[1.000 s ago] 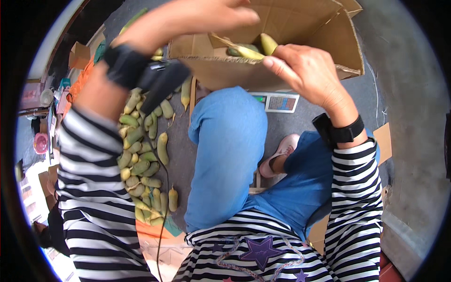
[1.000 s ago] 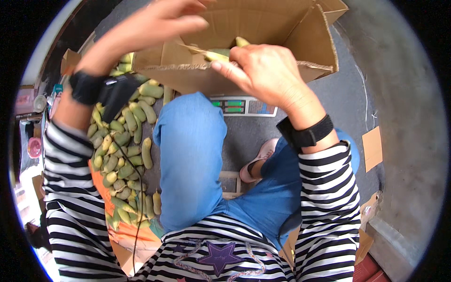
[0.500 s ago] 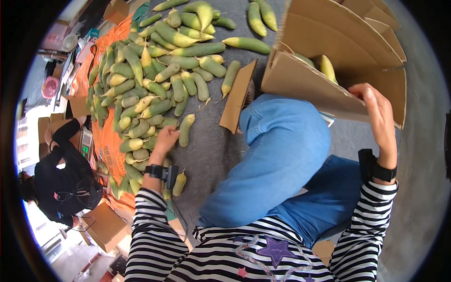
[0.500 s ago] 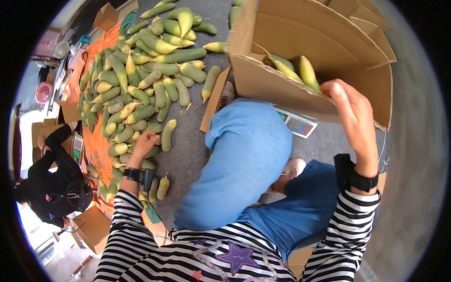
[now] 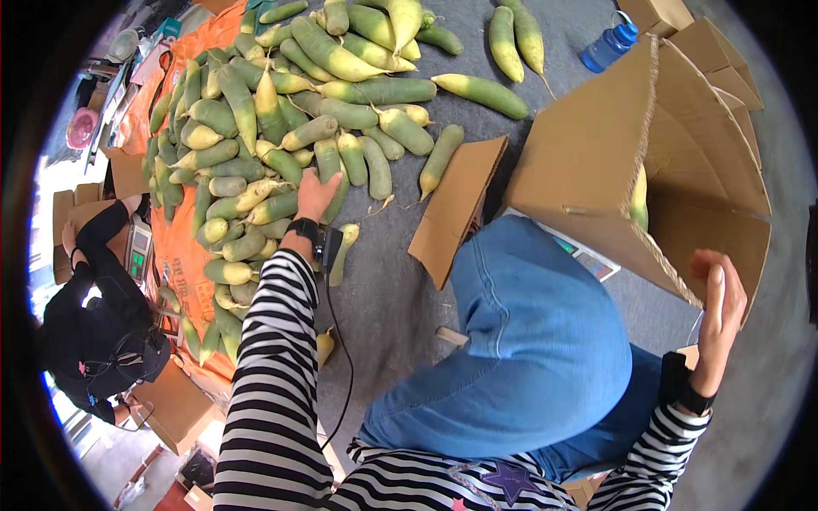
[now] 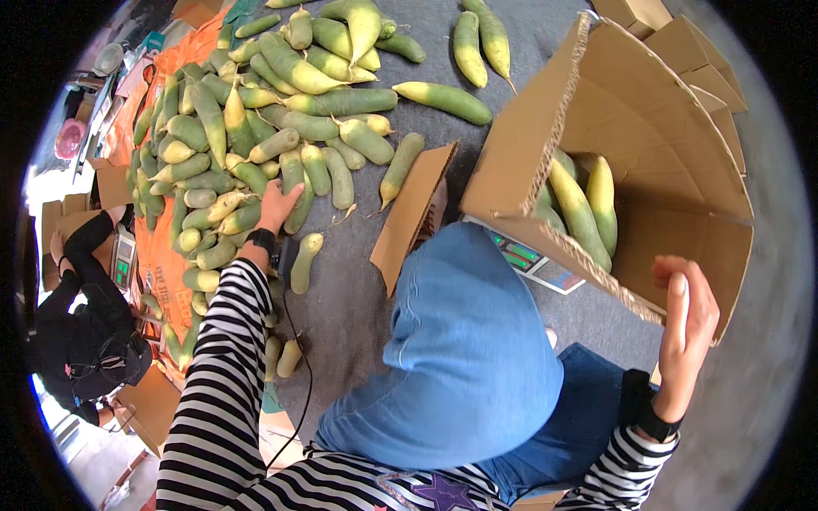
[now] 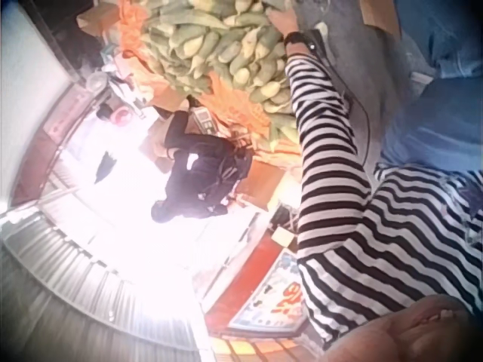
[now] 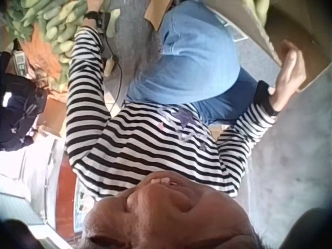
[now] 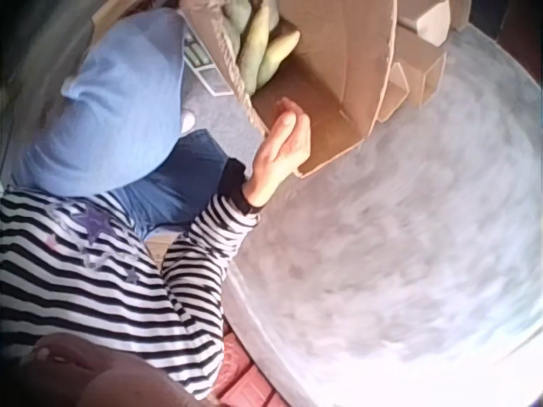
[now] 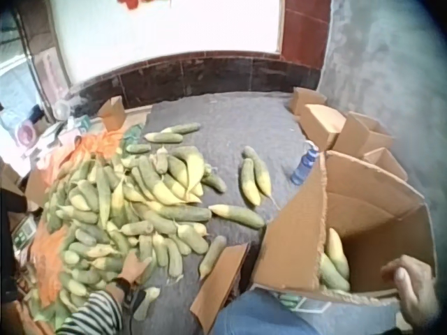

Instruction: Weighing and packing vegetables into boxes.

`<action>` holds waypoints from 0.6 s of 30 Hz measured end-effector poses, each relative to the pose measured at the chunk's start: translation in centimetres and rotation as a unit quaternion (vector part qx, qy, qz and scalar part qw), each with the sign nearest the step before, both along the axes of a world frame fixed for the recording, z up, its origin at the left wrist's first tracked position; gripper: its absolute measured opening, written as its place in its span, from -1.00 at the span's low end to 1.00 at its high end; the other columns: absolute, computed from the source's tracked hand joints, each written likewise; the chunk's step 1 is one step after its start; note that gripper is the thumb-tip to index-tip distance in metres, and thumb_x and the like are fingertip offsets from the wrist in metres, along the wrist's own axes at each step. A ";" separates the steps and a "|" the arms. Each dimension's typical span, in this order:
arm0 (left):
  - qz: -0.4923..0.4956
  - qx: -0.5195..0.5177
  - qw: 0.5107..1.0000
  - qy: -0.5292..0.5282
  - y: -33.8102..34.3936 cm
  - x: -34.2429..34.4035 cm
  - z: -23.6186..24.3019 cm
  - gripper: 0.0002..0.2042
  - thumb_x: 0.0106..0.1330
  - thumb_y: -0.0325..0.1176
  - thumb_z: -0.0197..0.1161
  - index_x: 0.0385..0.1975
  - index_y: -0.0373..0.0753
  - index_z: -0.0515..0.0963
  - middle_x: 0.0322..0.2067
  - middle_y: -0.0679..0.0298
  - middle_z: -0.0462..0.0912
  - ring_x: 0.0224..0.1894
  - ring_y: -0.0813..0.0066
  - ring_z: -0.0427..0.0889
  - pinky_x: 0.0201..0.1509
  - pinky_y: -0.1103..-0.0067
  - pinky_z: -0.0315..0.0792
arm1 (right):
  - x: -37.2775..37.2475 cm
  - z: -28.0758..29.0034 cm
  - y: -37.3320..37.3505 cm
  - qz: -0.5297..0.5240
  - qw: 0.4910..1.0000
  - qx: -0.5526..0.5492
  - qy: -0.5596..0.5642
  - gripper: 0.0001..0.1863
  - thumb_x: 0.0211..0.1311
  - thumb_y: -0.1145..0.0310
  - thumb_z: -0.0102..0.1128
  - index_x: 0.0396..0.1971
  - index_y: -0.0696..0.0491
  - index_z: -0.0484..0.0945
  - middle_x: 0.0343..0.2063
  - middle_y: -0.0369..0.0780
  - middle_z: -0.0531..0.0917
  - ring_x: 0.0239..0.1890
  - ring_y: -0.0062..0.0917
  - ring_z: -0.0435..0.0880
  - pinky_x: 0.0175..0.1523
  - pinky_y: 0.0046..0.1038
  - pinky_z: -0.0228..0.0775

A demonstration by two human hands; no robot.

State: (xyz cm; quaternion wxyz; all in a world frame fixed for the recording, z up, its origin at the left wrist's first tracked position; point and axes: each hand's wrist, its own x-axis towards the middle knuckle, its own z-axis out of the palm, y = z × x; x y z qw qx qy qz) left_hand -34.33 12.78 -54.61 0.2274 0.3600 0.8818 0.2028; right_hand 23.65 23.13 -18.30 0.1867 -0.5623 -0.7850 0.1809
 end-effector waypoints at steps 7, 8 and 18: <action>0.017 -0.096 0.994 -0.054 1.1 -0.6 -3.1 -0.21 0.04 0.18 0.44 -0.01 -0.52 0.55 -0.08 -0.19 0.68 0.00 0.00 0.69 0.11 0.33 0.50 | 0.2 -0.1 0.6 0.008 0.999 -0.008 -0.042 -0.47 0.54 0.06 -0.21 -0.24 0.22 0.59 -0.37 -0.11 0.63 -0.27 -0.39 0.63 -0.08 -0.39 0.44; 0.019 -0.096 0.994 -0.047 0.8 0.0 -2.9 -0.22 0.03 0.20 0.43 -0.05 -0.51 0.58 -0.09 -0.18 0.69 -0.01 0.00 0.69 0.11 0.33 0.50 | 0.3 -0.1 0.7 0.008 0.999 -0.010 -0.042 -0.47 0.54 0.05 -0.22 -0.24 0.22 0.59 -0.37 -0.12 0.63 -0.27 -0.39 0.63 -0.09 -0.39 0.44; -0.071 -0.166 0.978 -0.109 -5.9 3.4 -0.3 -0.19 -0.07 0.31 0.43 0.07 -0.25 0.65 0.41 -0.23 0.13 0.44 -0.13 0.15 0.46 0.24 0.16 | 0.2 -0.4 0.8 -0.012 0.999 -0.006 -0.044 -0.45 0.53 0.03 -0.23 -0.23 0.21 0.60 -0.33 -0.12 0.66 -0.24 -0.40 0.64 -0.05 -0.39 0.44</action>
